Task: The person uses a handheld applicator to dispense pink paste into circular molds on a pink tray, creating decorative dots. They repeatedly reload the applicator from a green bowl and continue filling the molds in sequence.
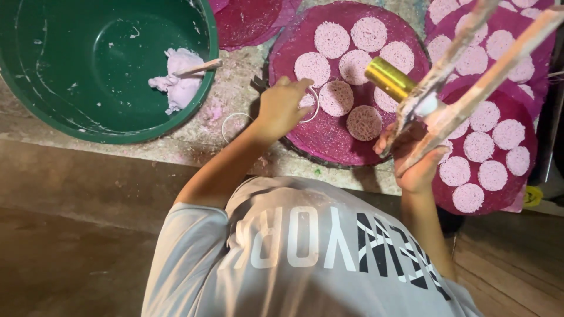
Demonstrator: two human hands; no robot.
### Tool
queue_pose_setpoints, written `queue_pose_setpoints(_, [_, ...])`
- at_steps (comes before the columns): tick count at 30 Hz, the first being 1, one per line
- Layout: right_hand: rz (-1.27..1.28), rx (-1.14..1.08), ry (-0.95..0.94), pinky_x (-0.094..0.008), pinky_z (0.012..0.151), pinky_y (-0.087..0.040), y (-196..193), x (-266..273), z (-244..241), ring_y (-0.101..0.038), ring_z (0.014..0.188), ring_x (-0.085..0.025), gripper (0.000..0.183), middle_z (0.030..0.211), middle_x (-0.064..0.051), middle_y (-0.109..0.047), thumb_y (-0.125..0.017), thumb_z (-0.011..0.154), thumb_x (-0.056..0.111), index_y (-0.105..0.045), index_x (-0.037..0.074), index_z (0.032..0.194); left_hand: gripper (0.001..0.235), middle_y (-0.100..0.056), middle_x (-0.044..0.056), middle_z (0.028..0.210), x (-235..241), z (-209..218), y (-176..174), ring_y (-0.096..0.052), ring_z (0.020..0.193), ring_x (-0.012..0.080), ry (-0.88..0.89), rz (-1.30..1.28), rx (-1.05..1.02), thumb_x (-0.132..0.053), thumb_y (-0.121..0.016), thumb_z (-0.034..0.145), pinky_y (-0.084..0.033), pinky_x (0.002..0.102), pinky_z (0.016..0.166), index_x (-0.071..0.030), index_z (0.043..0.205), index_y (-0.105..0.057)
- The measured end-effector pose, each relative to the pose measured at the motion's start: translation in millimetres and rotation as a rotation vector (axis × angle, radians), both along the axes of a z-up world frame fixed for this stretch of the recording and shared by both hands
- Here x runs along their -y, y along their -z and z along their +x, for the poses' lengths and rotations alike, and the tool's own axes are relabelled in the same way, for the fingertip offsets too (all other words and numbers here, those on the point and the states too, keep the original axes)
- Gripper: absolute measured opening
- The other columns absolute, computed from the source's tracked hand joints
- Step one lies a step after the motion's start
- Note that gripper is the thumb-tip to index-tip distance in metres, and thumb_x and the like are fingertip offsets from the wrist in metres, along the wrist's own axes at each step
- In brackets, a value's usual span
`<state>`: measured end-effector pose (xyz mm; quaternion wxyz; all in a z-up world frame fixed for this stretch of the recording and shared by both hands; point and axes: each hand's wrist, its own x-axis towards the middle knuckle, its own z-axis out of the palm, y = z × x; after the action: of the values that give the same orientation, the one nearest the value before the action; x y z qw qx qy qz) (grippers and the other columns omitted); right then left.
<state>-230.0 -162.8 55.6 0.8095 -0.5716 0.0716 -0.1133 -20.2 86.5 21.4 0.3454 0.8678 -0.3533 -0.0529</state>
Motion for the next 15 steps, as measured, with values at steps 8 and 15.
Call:
queue_pose_setpoints(8, [-0.023,-0.013,0.089,-0.039,0.078,-0.05,-4.6,12.2,-20.6,-0.059,0.091,-0.022,0.107,0.107,-0.01,-0.06,-0.053,0.081,0.092,-0.049,0.005,0.143,0.024,-0.071,0.013,0.118,-59.3,5.6,-51.8,-0.071,0.095,0.0271,-0.205,-0.333,-0.076,-0.011,-0.074,0.093,-0.058,0.038,0.085,-0.01,0.118,-0.074])
queue_pose_setpoints(15, [0.026,-0.025,-0.042,-0.038,0.08,-0.051,-15.7,15.8,-11.5,-0.061,0.091,-0.022,0.094,0.11,-0.01,-0.061,-0.055,0.086,0.087,-0.05,0.005,0.131,0.04,-0.07,0.017,0.124,-177.8,34.4,-86.4,-0.062,0.12,0.0372,-0.53,-0.012,0.287,0.008,-0.059,0.085,-0.041,0.05,0.105,-0.005,0.118,-0.076])
